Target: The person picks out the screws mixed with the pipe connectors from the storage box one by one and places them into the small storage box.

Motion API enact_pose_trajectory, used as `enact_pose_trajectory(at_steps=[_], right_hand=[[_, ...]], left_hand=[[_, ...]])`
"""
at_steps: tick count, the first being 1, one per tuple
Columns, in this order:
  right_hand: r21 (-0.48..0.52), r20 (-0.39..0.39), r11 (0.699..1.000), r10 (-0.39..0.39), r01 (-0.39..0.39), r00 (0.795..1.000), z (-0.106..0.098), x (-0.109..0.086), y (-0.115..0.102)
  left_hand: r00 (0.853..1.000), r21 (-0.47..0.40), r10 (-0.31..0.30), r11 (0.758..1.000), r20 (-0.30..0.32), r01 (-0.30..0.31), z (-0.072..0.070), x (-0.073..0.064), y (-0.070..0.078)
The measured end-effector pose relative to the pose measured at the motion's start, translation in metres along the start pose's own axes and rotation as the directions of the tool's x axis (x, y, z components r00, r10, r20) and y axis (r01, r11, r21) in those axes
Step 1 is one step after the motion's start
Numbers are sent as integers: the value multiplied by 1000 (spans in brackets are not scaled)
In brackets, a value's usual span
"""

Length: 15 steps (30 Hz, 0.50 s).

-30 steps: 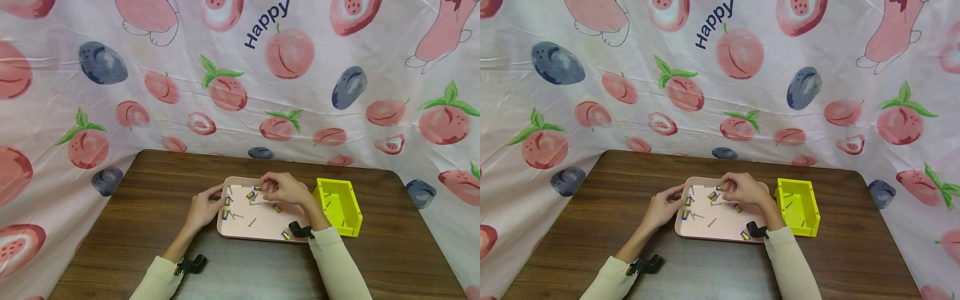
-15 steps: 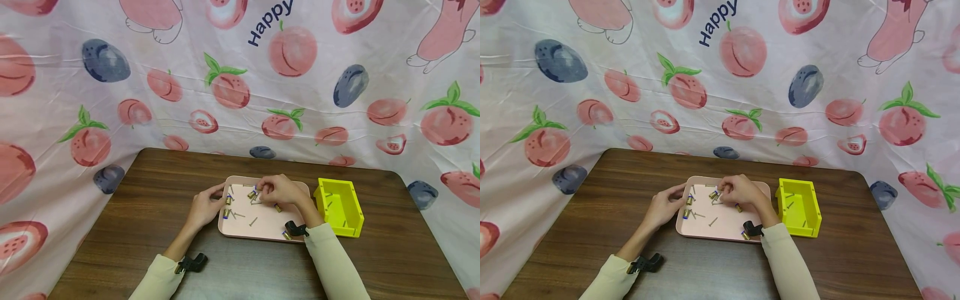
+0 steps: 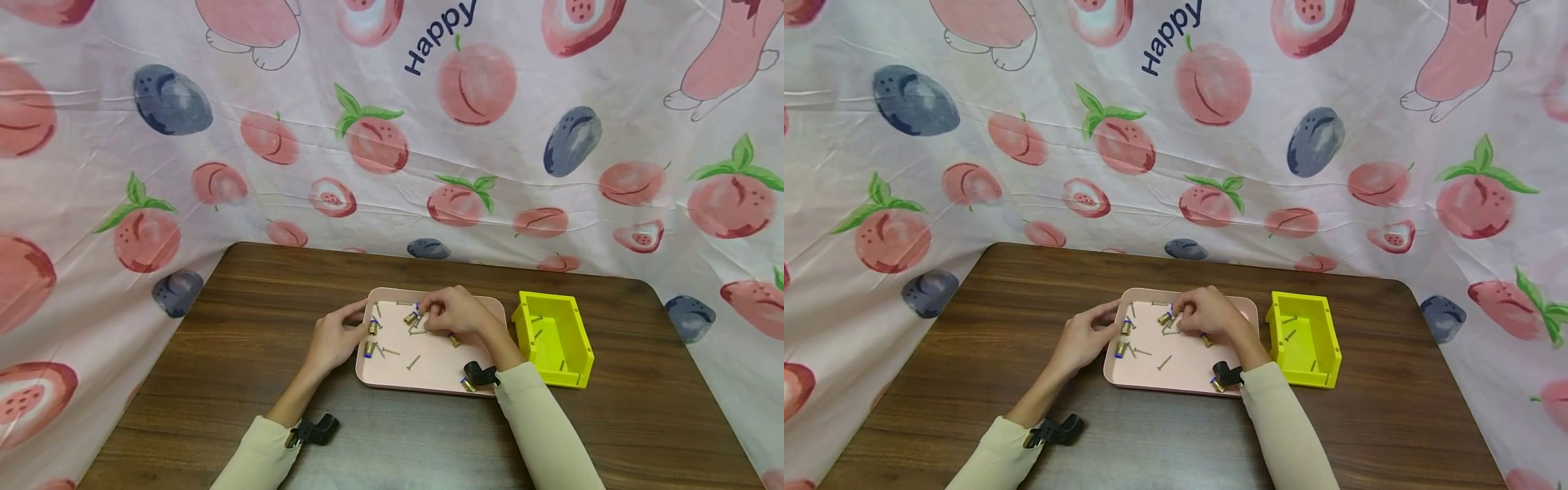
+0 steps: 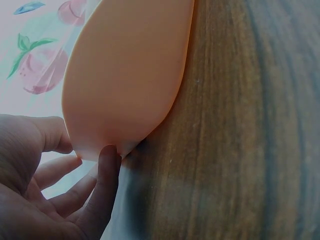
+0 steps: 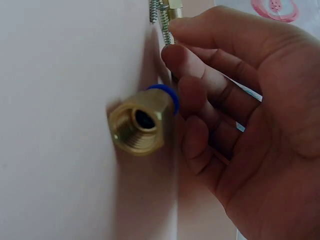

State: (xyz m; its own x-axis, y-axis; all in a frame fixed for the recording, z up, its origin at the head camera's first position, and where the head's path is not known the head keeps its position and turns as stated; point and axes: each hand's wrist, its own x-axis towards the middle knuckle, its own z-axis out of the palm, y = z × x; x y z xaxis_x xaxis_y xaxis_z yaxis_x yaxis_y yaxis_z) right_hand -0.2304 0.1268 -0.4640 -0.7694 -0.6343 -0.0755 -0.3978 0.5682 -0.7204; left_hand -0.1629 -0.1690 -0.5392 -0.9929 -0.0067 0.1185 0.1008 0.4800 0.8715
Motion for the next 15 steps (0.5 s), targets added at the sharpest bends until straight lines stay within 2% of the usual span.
enact_pose_trajectory(at_steps=[3, 7, 10, 12, 15], right_hand=[[13, 15, 1000, 23, -24, 1000, 1, 1, 2], [23, 31, 999, 39, -40, 999, 3, 2, 3], [24, 37, 998, 51, -52, 998, 3, 2, 3], [23, 39, 998, 57, -57, 998, 4, 2, 3], [13, 33, 998, 55, -56, 998, 4, 2, 3]], left_hand=[[999, 25, -36, 999, 0, 36, 2, 3, -6], [1000, 38, -28, 999, 2, 28, 3, 4, -8], [1000, 24, -25, 999, -5, 25, 2, 2, -6], [1000, 0, -1, 1000, -5, 1, -1, -1, 4], [1000, -12, 25, 1000, -10, -25, -2, -2, 7]])
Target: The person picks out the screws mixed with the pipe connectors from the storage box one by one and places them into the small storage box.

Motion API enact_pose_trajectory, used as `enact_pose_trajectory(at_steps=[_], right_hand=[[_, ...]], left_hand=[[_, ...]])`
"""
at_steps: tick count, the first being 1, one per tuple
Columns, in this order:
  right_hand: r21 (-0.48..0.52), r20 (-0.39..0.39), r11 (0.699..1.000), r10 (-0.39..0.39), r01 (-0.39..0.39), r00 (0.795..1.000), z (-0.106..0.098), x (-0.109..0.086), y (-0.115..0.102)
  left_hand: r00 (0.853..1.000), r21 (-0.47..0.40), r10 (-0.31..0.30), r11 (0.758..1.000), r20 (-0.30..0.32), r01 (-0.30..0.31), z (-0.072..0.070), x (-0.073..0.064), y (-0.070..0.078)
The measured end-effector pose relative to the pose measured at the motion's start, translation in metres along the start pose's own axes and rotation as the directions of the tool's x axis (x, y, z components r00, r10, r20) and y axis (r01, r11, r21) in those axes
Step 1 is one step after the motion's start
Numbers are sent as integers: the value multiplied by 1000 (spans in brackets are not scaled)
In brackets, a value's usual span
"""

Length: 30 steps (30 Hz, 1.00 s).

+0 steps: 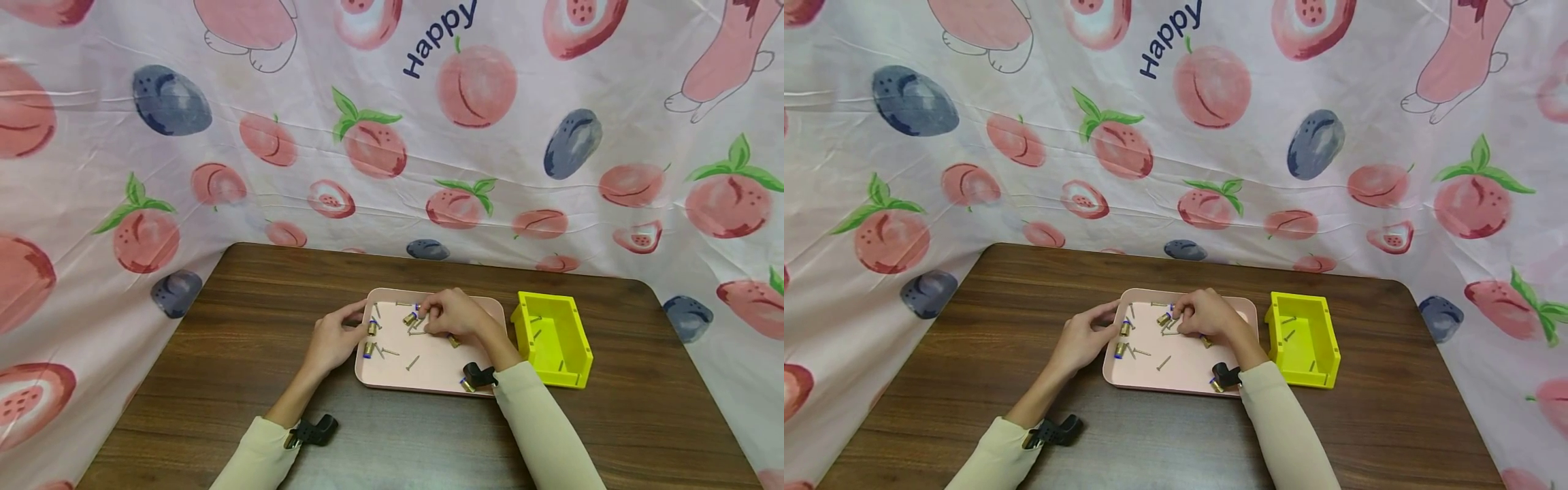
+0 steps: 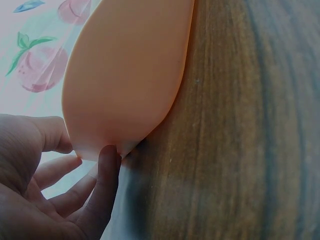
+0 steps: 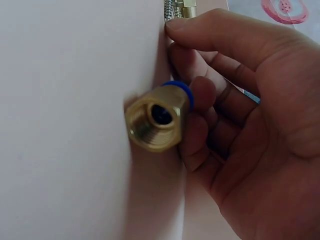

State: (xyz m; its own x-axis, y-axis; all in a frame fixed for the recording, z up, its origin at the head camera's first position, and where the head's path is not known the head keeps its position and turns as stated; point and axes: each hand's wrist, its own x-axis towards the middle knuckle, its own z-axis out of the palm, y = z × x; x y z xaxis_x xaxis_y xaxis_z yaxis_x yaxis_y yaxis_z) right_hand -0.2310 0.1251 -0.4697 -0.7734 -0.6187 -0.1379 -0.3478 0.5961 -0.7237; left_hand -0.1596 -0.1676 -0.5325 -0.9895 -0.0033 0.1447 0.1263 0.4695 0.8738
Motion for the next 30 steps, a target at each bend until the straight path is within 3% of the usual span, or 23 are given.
enact_pose_trajectory(at_steps=[7, 13, 17, 20, 27, 30], right_hand=[[-23, -16, 1000, -9, 8, 1000, 1, 0, 2], [-14, -10, 1000, -18, 18, 1000, 0, 0, 2], [-2, -4, 1000, -9, 9, 1000, 0, 0, 2], [4, 4, 1000, 5, -5, 1000, 1, 1, 3], [-20, 18, 1000, -18, 18, 1000, 1, 2, 6], [-36, 25, 999, -36, 37, 999, -1, 2, 7]], left_hand=[[997, 34, -79, 996, 27, 78, 3, 5, -14], [999, 32, -40, 999, 15, 39, 4, 6, -16], [1000, 8, -14, 1000, 3, 14, -3, -2, 8], [1000, 18, -14, 1000, 0, 14, -6, -6, 18], [995, 19, -95, 995, 38, 94, 4, 7, -20], [995, 4, -91, 996, 45, 91, 5, 10, -28]])
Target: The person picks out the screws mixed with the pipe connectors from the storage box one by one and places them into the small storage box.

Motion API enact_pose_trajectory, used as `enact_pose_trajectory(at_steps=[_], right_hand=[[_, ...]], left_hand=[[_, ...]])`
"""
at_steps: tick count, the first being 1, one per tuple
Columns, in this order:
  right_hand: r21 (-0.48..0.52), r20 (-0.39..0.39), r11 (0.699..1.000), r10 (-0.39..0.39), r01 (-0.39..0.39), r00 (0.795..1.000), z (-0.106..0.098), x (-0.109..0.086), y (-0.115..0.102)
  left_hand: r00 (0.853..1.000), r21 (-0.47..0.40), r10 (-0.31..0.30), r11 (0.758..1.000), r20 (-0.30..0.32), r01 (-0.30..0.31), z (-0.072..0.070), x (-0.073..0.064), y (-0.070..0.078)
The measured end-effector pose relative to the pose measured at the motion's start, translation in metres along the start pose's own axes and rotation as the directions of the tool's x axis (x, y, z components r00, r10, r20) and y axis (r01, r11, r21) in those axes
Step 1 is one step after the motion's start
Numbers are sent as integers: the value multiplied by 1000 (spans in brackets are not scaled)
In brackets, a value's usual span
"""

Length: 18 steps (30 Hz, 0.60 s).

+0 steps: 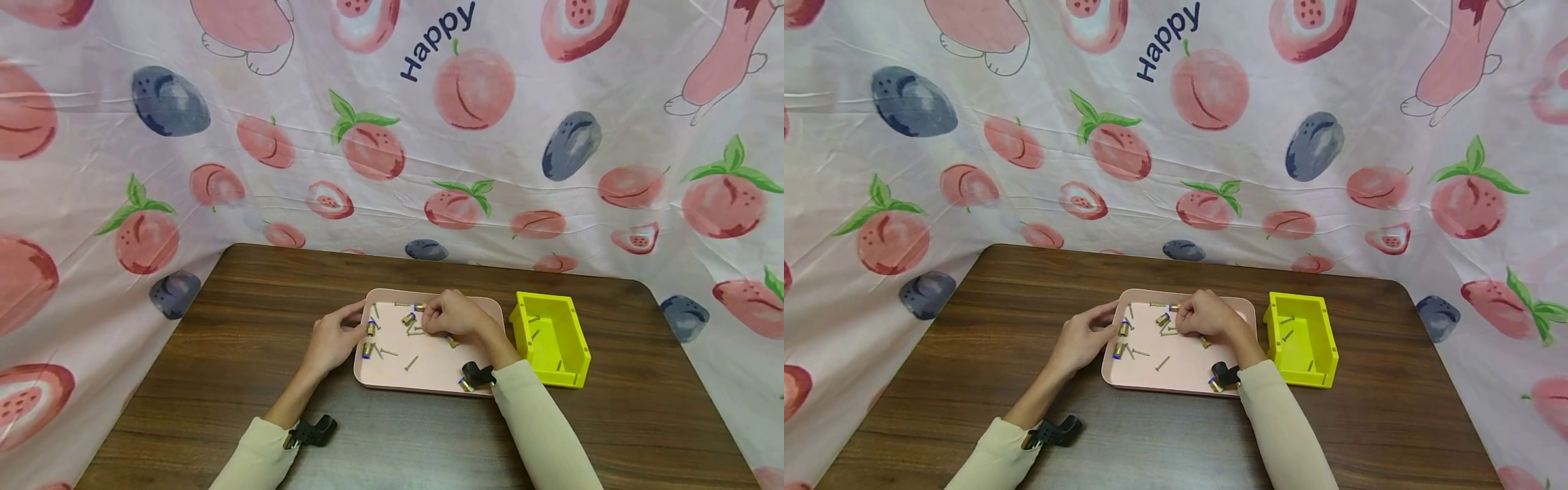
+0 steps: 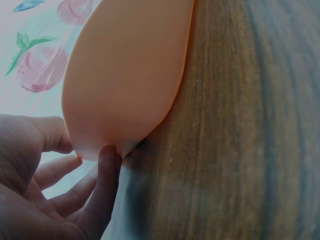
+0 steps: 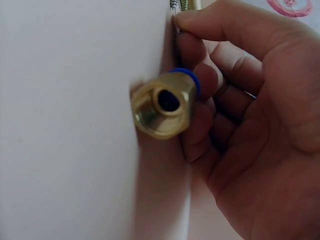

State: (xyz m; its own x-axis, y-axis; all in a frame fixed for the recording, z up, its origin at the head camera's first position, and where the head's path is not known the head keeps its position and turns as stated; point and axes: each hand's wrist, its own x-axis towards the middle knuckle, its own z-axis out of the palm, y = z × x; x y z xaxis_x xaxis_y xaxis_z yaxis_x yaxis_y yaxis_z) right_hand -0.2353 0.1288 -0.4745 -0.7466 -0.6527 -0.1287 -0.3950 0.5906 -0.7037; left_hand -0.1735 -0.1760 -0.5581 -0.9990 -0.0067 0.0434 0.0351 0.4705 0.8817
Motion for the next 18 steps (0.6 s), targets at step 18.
enact_pose_trajectory(at_steps=[18], right_hand=[[161, 36, 987, 0, -6, 999, -6, -8, -3]], left_hand=[[996, -1, 82, 997, -38, -82, -5, -12, 23]])
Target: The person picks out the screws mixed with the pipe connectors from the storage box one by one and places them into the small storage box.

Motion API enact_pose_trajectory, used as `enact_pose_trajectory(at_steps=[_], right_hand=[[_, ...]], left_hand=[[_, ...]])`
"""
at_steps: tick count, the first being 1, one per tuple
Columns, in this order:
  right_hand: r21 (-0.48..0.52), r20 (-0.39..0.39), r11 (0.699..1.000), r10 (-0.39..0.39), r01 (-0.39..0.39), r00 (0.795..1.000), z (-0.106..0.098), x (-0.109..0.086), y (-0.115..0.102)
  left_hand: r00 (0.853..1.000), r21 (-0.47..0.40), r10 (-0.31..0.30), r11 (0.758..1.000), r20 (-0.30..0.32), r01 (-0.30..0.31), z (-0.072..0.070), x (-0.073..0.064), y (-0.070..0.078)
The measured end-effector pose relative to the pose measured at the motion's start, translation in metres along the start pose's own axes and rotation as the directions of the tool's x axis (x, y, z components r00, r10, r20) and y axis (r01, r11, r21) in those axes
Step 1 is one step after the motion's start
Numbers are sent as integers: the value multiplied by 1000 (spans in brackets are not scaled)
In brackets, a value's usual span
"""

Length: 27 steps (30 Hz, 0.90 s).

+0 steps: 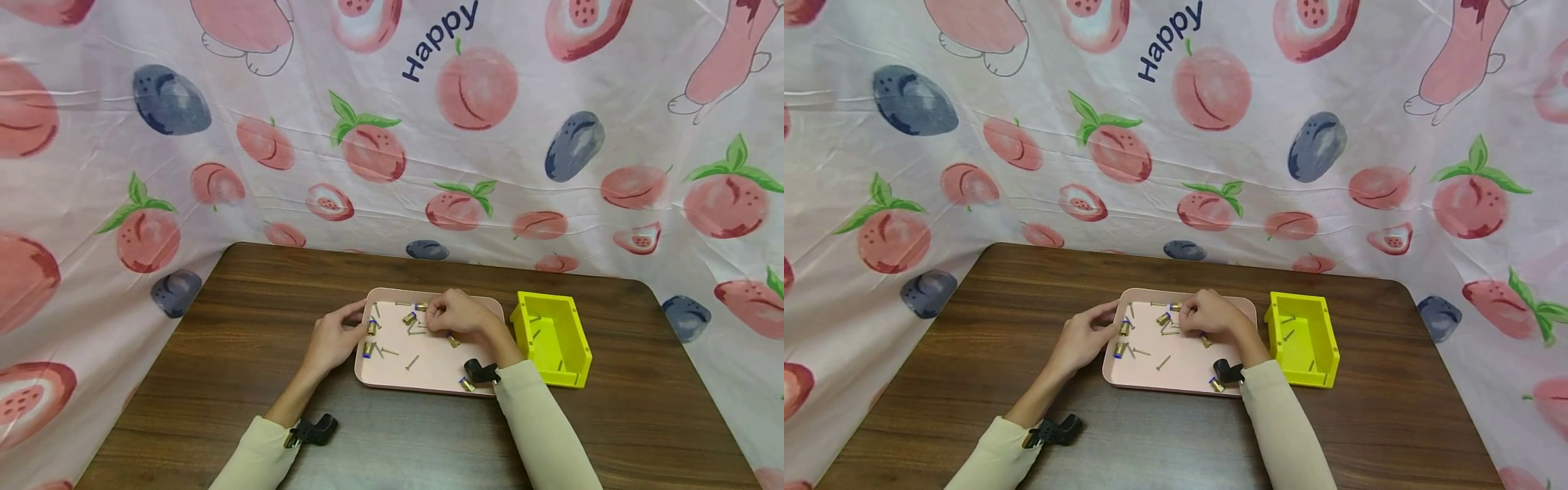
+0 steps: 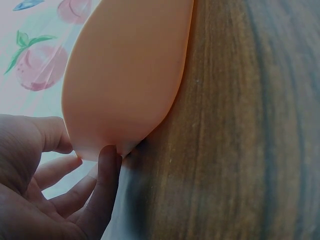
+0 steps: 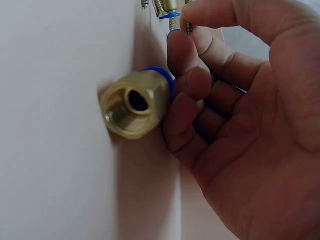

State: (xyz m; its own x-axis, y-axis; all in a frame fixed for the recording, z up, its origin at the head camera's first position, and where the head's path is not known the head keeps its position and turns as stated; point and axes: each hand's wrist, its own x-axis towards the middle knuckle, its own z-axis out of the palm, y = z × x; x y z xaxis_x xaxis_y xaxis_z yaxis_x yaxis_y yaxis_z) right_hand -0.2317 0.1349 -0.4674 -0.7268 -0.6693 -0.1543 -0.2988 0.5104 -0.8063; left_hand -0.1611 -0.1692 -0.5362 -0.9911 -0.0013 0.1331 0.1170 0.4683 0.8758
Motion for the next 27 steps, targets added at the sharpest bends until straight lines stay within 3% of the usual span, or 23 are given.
enact_pose_trajectory(at_steps=[7, 11, 14, 18, 22, 27], right_hand=[[-19, -23, 1000, 1, -1, 1000, -3, -2, -3], [-26, -39, 1000, 4, -5, 999, -5, -5, -5], [-30, -62, 1000, -8, 6, 998, -7, -8, -7], [-31, -105, 999, -25, 22, 994, -10, -14, -10], [-31, -154, 999, -42, 38, 987, -12, -20, -13], [-48, -226, 997, -77, 67, 971, -14, -28, -16]], left_hand=[[999, -5, 34, 999, -1, -34, -9, -9, 29], [1000, 20, -21, 1000, 9, 20, -12, -14, 48], [998, 29, -66, 997, 19, 66, -13, -14, 54], [999, 18, -41, 999, 13, 41, -11, -11, 45], [1000, 5, -6, 1000, 1, 6, -5, -5, 20], [1000, -8, -29, 1000, 11, 29, 1, 0, -4]])
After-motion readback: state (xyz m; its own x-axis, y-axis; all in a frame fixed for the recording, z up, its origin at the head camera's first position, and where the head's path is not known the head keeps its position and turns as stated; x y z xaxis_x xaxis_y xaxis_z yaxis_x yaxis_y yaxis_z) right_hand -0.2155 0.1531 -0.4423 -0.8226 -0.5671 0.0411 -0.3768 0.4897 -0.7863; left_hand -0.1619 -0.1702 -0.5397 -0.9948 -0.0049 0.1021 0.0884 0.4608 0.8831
